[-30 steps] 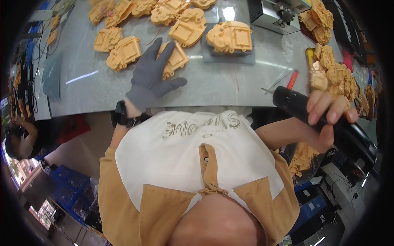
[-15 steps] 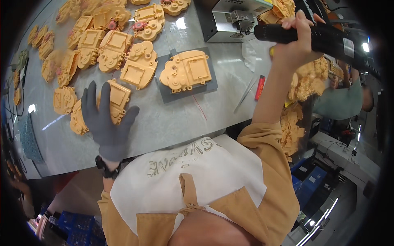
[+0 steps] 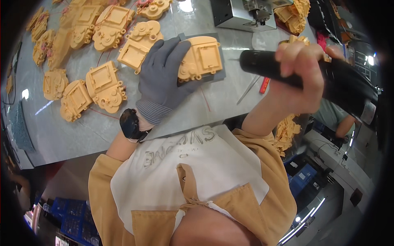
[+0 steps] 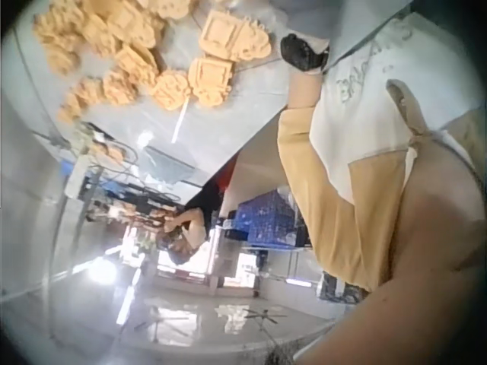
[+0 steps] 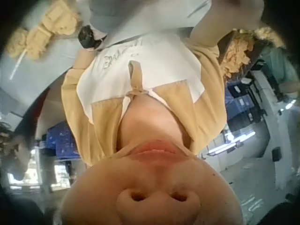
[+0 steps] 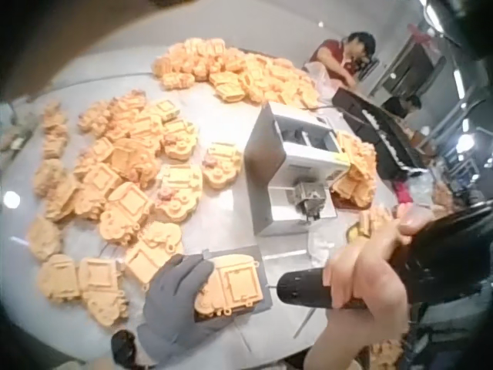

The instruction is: The person uses a handheld rotary tool to drill holes into small, yellow plastic components. They hold each component with a gloved left hand and operate the tool with their right hand, working on a gray surface. The person processes multiple units sequentially, moving finished pieces aside.

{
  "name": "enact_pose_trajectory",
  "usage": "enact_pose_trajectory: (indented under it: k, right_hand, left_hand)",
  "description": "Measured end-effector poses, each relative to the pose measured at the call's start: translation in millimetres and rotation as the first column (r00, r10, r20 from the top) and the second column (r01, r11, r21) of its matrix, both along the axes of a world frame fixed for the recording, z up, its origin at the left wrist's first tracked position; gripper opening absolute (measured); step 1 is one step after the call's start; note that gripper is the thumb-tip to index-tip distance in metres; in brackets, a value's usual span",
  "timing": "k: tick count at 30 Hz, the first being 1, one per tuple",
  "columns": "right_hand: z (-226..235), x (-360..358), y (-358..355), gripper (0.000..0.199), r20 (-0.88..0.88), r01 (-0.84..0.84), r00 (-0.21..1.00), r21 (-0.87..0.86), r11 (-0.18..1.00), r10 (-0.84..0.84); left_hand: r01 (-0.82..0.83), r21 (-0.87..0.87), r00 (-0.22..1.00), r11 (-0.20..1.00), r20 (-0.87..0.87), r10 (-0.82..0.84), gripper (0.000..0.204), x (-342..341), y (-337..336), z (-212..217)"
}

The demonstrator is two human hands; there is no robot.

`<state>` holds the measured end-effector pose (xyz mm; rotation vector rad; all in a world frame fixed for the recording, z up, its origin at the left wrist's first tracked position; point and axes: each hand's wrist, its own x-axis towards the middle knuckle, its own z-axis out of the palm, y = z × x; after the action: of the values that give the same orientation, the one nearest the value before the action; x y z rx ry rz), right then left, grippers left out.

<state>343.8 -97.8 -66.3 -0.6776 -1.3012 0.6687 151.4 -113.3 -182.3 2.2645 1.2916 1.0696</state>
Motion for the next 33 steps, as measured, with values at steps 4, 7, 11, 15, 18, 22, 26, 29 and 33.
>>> enact_pose_trajectory:
  k: [4, 7, 11, 15, 18, 22, 26, 29, 33]
  right_hand:
    - [-2.4, -14.5, -9.3, 0.039, 0.025, -0.184, 0.982, -0.044, 0.982, 0.185]
    - [-2.9, -16.7, -10.7, 0.04, -0.024, -0.328, 0.945, -0.051, 0.943, 0.327]
    - [3.1, -17.8, -16.1, 0.04, -0.003, -0.467, 0.884, -0.082, 0.881, 0.468]
    - [0.6, -27.8, -29.4, 0.041, 0.013, -0.475, 0.877, -0.135, 0.87, 0.481]
    - [-5.5, -30.7, -33.0, 0.041, 0.001, -0.479, 0.874, -0.162, 0.863, 0.485]
    - [-10.0, -33.2, -34.9, 0.042, 0.006, -0.47, 0.878, -0.183, 0.864, 0.479]
    - [-15.1, -32.8, -33.5, 0.043, -0.006, -0.454, 0.887, -0.19, 0.87, 0.462]
    - [-15.0, -29.7, -32.8, 0.043, -0.015, -0.453, 0.888, -0.192, 0.87, 0.459]
    - [-16.0, -29.7, -31.4, 0.042, -0.021, -0.446, 0.893, -0.188, 0.875, 0.45]
  left_hand:
    - [0.053, -0.013, 0.995, 0.998, 0.084, -0.052, 0.081, -2.4, -6.9, 1.1]
    - [0.088, -0.009, 0.996, 0.996, 0.029, -0.088, 0.083, -6.5, -6.0, 0.0]
    - [0.104, -0.048, 0.994, 0.993, -0.035, -0.106, 0.082, -14.4, -7.2, 3.3]
    - [0.075, -0.034, 0.997, 0.997, -0.035, -0.076, 0.078, -15.7, -9.3, -1.7]
    - [0.072, 0.002, 0.997, 0.997, -0.012, -0.072, 0.076, -15.1, -9.1, -7.3]
    - [0.071, 0.002, 0.997, 0.997, -0.004, -0.071, 0.073, -16.1, -10.1, -7.7]
    - [0.065, 0.0, 0.998, 0.998, -0.004, -0.065, 0.071, -15.8, -10.7, -5.0]
    - [0.065, -0.008, 0.998, 0.998, -0.007, -0.065, 0.069, -15.2, -10.5, -4.8]
    - [0.088, -0.033, 0.996, 0.996, -0.015, -0.089, 0.07, -16.6, -10.7, -3.6]
